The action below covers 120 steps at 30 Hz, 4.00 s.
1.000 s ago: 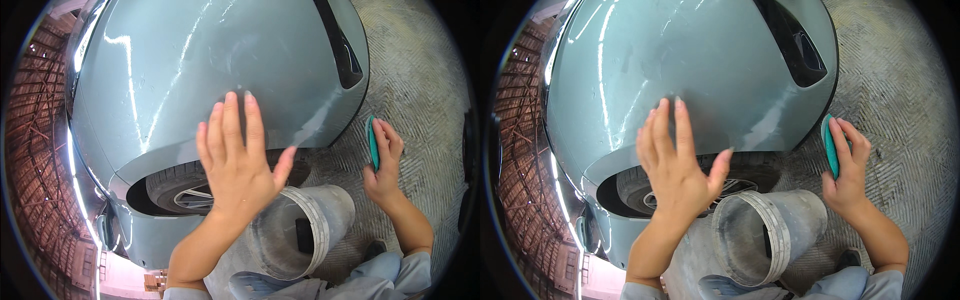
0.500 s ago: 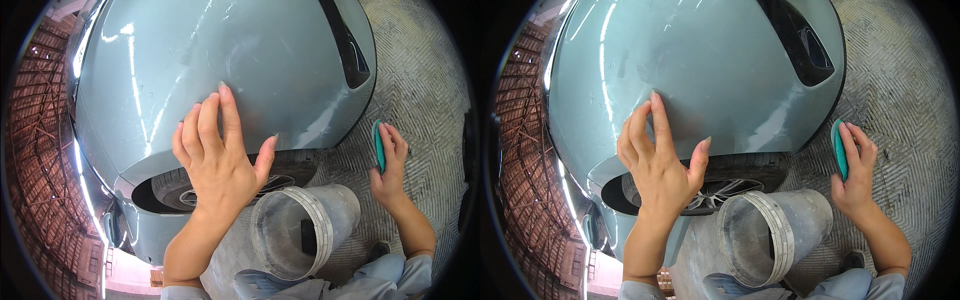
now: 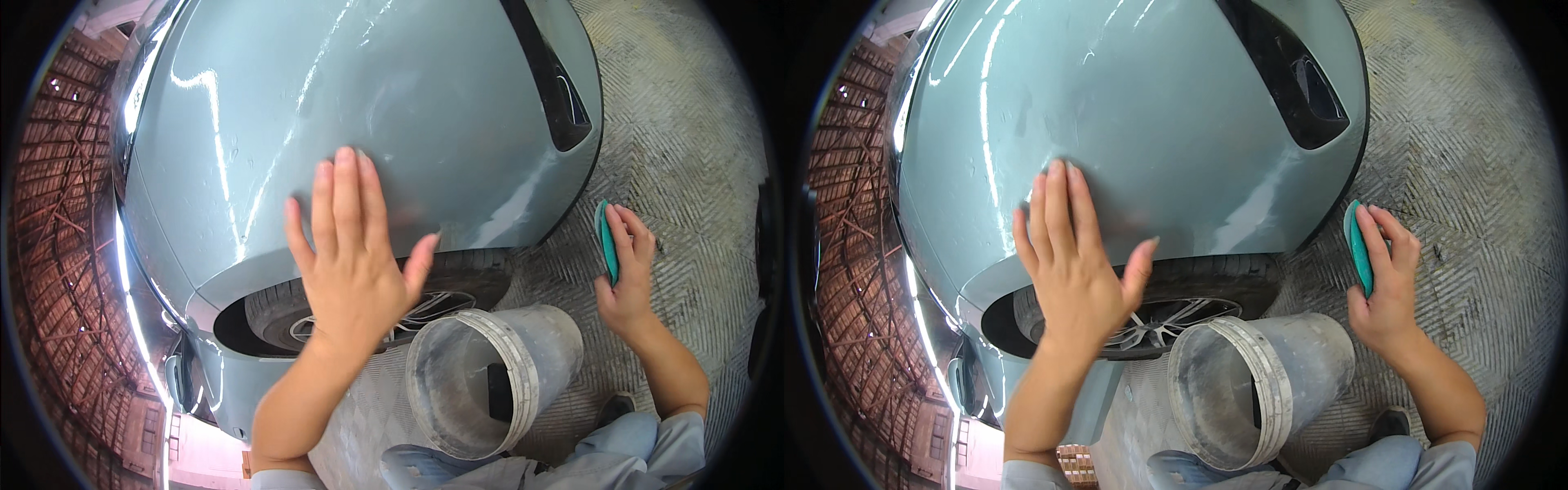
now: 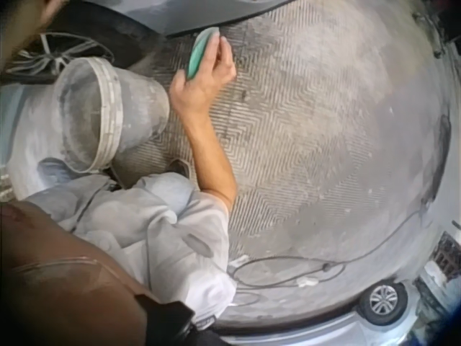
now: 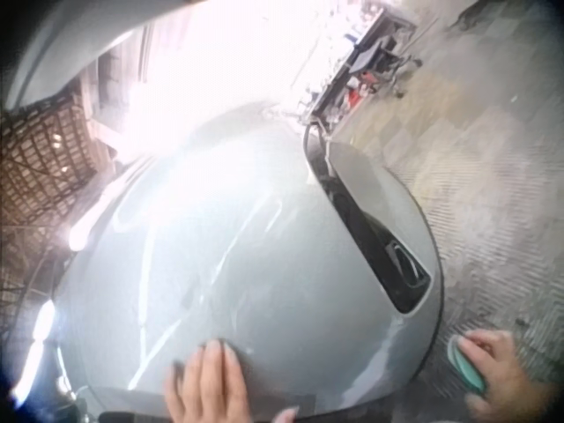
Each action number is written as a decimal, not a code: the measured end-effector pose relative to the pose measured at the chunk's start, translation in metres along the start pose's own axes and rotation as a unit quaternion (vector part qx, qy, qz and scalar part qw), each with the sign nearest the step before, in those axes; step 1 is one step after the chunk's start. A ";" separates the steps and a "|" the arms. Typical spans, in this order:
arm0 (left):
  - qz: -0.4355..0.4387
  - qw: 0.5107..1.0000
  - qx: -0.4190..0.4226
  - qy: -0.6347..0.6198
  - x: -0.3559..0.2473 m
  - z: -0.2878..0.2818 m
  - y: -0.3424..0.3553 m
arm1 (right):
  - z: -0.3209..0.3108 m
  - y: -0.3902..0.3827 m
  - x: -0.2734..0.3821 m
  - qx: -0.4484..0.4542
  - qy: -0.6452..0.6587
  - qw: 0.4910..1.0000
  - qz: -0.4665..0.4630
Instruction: The person sands the front wheel arch of a light blue car using various sanding blocks and sponges. They repeatedly dip the tools into a bucket of water and rub the car's surface, switching between different sanding pads.
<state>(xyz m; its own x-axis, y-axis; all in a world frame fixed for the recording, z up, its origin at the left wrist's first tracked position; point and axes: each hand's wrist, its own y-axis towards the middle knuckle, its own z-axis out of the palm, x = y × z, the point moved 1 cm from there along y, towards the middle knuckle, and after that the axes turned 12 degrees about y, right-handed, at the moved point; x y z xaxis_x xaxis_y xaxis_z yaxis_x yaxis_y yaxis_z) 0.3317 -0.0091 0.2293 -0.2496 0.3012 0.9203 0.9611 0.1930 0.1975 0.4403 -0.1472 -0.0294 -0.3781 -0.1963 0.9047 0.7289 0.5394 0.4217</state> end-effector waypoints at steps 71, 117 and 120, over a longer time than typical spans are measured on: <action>0.070 0.990 -0.119 0.005 0.062 0.011 0.044 | -0.015 -0.045 0.020 0.016 0.009 0.998 0.056; -0.051 0.998 -0.010 -0.036 -0.013 0.008 0.001 | -0.003 -0.049 -0.045 0.014 0.093 0.986 0.136; -0.034 0.998 -0.012 -0.049 -0.020 0.003 0.001 | -0.003 -0.049 -0.045 0.015 0.092 0.986 0.139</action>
<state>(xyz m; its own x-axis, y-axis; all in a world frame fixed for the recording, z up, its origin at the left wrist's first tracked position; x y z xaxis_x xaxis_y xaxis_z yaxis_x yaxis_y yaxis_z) 0.3374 -0.0121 0.2100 -0.3238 0.3774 0.8676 0.9437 0.1939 0.2679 0.4234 -0.1676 -0.0911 -0.0541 -0.1802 0.9821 0.7714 0.6170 0.1557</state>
